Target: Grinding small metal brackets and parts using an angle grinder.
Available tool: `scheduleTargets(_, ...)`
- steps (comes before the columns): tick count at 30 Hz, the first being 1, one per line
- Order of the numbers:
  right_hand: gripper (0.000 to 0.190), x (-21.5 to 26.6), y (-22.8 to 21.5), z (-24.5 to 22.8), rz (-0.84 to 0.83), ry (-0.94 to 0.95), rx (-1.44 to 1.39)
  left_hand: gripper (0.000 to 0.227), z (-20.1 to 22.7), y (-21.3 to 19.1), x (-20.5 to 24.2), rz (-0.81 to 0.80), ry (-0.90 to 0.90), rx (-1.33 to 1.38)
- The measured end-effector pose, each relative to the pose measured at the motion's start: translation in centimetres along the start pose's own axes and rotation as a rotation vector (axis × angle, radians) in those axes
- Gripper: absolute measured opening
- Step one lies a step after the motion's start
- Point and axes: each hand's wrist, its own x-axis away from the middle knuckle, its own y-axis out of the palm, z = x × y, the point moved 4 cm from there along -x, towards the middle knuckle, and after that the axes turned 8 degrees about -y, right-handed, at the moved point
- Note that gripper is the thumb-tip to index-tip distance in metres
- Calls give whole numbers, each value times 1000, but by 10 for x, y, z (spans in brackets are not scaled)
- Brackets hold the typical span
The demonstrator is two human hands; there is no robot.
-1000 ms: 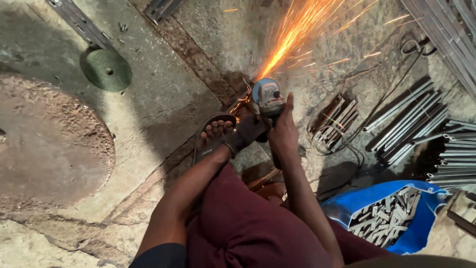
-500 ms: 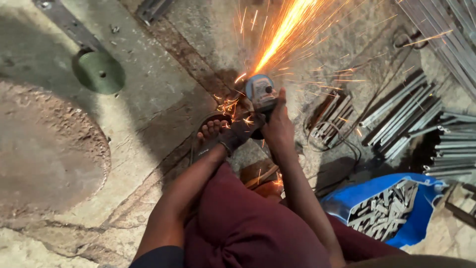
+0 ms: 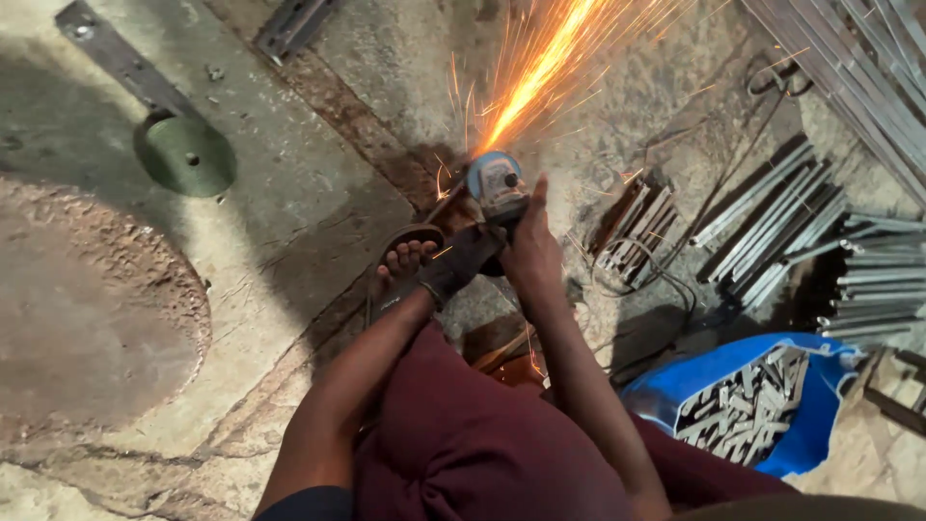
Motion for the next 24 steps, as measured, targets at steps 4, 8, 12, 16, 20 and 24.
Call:
scheduleTargets(4, 109, 1, 3, 6, -68, 46, 59, 45, -6, 3, -2, -53, 102, 200)
scheduleTargets(8, 108, 6, 5, 10, 11, 6, -5, 46, -9, 4, -6, -71, 15, 61)
scheduleTargets(12, 102, 5, -2, 3, 13, 3, -26, 43, 2, 5, 7, -128, -51, 349)
scheduleTargets(16, 100, 3, -4, 2, -13, -9, -25, 48, -14, 0, -7, -6, -56, 169)
scheduleTargets(20, 99, 3, -4, 0, -11, -7, -12, 45, -13, 0, -8, -13, 42, 165)
scheduleTargets(24, 101, 5, -10, -5, 21, 6, -49, 42, -9, 5, 1, -92, 41, 271)
